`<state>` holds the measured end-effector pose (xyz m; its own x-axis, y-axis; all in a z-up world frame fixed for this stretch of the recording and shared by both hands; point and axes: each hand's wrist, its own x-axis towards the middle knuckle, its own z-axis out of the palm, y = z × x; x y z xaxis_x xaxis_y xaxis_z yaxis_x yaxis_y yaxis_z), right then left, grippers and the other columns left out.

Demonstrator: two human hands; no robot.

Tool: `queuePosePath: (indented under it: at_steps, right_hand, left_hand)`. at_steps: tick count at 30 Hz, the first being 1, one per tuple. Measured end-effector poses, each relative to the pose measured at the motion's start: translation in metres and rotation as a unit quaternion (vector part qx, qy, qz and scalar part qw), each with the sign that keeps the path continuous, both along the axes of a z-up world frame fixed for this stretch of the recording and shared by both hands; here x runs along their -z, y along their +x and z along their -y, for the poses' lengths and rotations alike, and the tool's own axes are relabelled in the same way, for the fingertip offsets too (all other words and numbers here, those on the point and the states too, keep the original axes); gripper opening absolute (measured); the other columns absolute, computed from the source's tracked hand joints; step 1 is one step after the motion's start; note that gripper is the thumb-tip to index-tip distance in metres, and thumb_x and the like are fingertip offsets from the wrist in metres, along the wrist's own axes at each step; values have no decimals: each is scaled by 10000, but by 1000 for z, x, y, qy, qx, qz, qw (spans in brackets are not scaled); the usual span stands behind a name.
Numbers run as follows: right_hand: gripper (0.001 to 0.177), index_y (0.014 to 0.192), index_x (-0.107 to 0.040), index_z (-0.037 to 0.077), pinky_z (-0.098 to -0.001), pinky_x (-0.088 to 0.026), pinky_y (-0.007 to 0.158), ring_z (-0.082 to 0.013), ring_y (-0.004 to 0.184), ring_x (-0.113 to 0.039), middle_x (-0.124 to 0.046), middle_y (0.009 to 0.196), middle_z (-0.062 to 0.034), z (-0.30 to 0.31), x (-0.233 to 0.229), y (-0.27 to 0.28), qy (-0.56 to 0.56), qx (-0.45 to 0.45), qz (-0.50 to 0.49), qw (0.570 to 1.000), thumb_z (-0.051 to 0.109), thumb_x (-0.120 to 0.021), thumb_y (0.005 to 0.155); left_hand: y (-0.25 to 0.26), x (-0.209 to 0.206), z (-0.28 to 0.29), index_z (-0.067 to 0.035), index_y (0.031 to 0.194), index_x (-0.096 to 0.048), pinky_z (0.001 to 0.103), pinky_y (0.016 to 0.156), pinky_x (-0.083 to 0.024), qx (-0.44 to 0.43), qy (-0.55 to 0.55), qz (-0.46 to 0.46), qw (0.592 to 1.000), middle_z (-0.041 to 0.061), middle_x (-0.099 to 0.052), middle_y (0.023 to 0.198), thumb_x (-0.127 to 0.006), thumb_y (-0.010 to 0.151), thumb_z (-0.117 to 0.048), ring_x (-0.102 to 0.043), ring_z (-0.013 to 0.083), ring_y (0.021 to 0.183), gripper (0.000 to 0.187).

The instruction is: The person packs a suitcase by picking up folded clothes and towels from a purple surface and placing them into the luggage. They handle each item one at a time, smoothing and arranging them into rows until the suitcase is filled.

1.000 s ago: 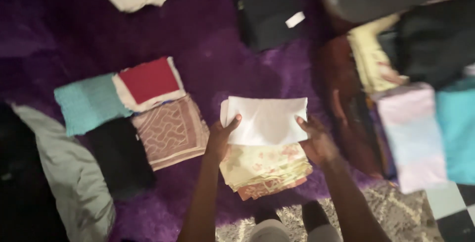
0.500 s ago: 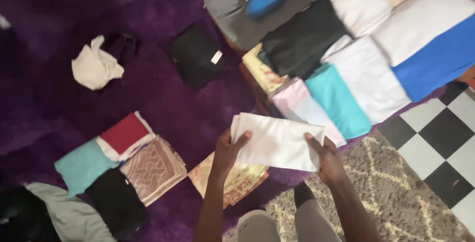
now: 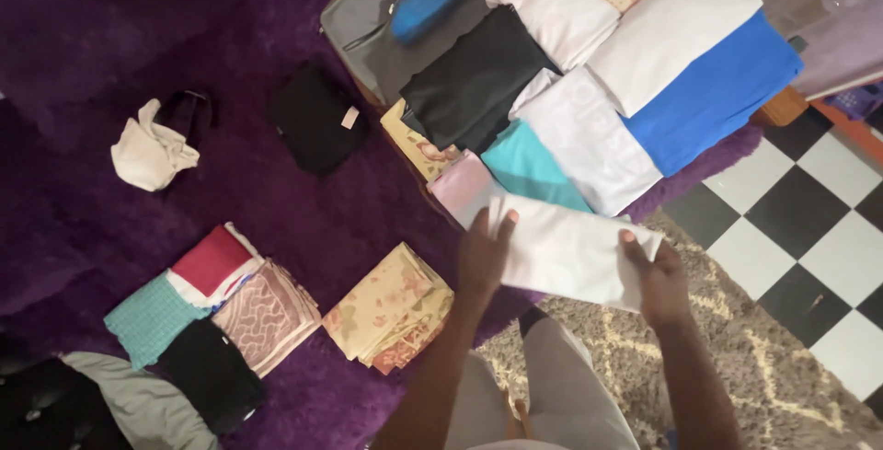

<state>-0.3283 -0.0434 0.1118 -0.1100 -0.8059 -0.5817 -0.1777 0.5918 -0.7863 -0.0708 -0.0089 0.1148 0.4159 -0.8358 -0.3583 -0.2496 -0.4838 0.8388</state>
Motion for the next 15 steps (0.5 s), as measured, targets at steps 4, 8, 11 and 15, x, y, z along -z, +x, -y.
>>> queuePosePath:
  at_steps: [4,8,11,15]
  right_hand:
    - [386,1145,-719,18,-337,-531,759,-187,851,-665,-731,952,-86,22,6,-32,-12,-126,-83,989,363,-676,978]
    - [407,1146,-728,21,-331,-513,766,-167,828,-655,-732,899,-73,50,20,-32,-48,-270,-125,954,395,-668,998]
    - [415,1190,-733,46,-344,-500,720,-174,782,-613,-703,861,-91,69,27,-12,-13,-324,-122,938,407,-663,998]
    - [445,1217,-719,54,-308,-512,705,-117,771,-597,-701,856,-47,102,40,27,-27,-367,-47,929,427,-651,985]
  left_hand:
    - [-46,7,-35,-5,1334,-559,486,882,-535,-64,-21,-5,998,269,-708,1122,-504,1043,-479,-694,438,1054,558]
    - [-82,22,-61,-17,1330,-552,487,886,-540,-179,45,-32,982,274,-727,1114,-436,1055,-461,-699,443,1076,535]
    - [-90,37,-66,55,1366,-503,515,902,-503,-231,-46,81,969,316,-667,1186,-406,1137,-440,-648,503,1101,554]
    - [-88,60,-55,8,1264,-532,496,825,-526,-322,106,6,941,235,-671,950,-327,1071,-476,-705,438,925,560]
